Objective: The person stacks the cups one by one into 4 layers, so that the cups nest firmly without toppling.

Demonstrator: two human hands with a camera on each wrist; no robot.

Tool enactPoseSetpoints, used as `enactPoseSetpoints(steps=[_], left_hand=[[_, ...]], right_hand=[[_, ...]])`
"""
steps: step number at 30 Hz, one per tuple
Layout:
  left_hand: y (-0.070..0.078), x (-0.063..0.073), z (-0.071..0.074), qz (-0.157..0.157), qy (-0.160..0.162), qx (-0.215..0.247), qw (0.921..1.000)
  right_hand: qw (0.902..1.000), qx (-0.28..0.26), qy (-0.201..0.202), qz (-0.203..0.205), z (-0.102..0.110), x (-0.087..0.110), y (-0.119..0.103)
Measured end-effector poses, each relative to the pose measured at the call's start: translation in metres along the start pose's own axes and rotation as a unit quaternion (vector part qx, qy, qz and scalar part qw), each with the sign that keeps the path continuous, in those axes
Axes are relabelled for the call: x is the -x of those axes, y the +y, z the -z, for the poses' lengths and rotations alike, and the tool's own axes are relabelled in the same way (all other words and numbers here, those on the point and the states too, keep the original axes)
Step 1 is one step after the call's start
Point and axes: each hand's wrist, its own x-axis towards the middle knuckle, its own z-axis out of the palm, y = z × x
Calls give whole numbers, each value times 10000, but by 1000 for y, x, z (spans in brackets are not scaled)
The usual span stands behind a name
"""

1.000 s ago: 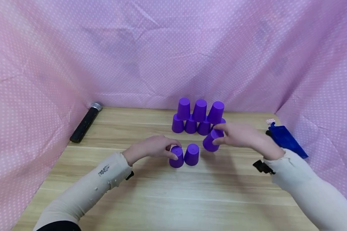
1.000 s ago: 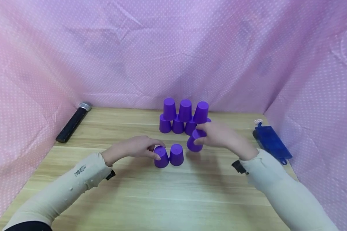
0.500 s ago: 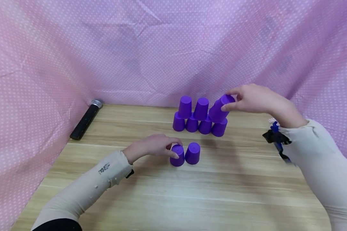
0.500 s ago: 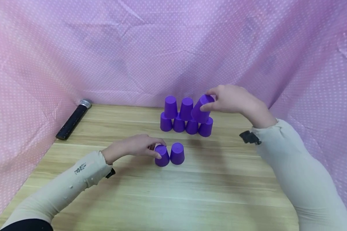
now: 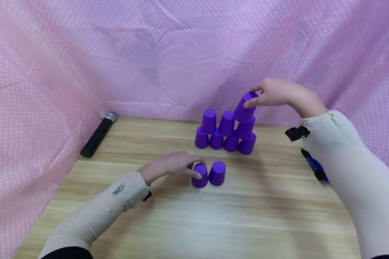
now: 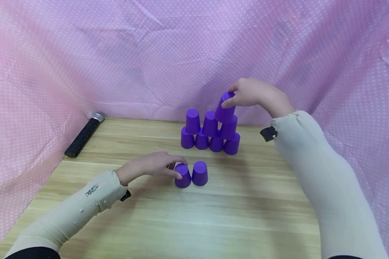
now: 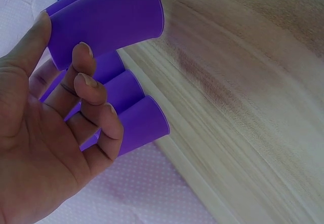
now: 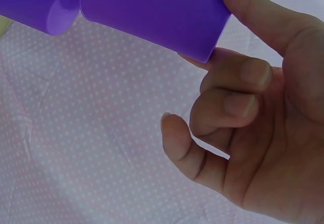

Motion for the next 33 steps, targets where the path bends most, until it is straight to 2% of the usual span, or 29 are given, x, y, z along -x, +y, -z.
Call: enactPoseSetpoints(steps=[9, 33], left_hand=[[-1, 0, -2, 19, 6, 133, 9999], [-1, 2, -3, 19, 41, 223, 9997]], right_hand=[[9996, 35, -197, -213, 7, -14, -1], [9985, -221, -395, -299, 8, -32, -1]])
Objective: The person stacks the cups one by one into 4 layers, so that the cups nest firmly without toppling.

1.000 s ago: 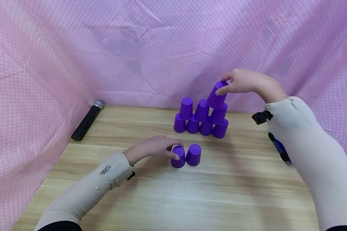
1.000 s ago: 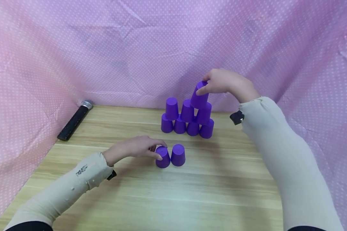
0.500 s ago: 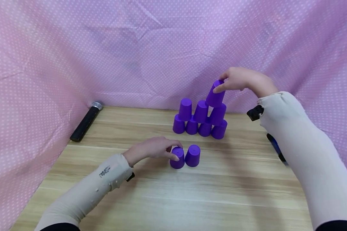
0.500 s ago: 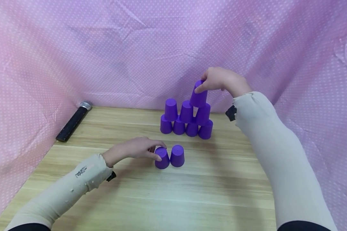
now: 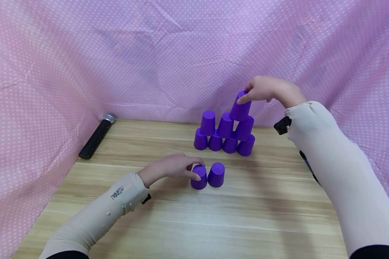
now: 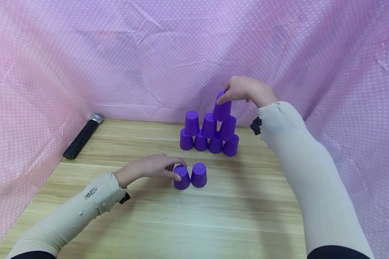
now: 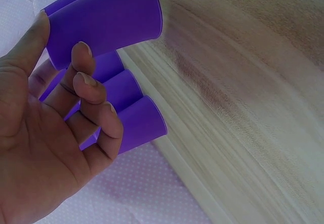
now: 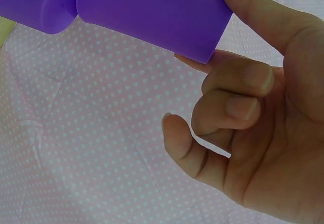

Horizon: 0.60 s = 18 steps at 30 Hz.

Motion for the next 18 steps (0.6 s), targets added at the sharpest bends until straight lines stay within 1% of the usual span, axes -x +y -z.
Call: enactPoseSetpoints(steps=[6, 18], left_hand=[[-1, -1, -1, -31, 18, -9, 10000], [-1, 0, -2, -3, -10, 59, 10000]], right_hand=[[10000, -46, 66, 58, -2, -1, 1], [9999, -164, 44, 10, -5, -4, 3]])
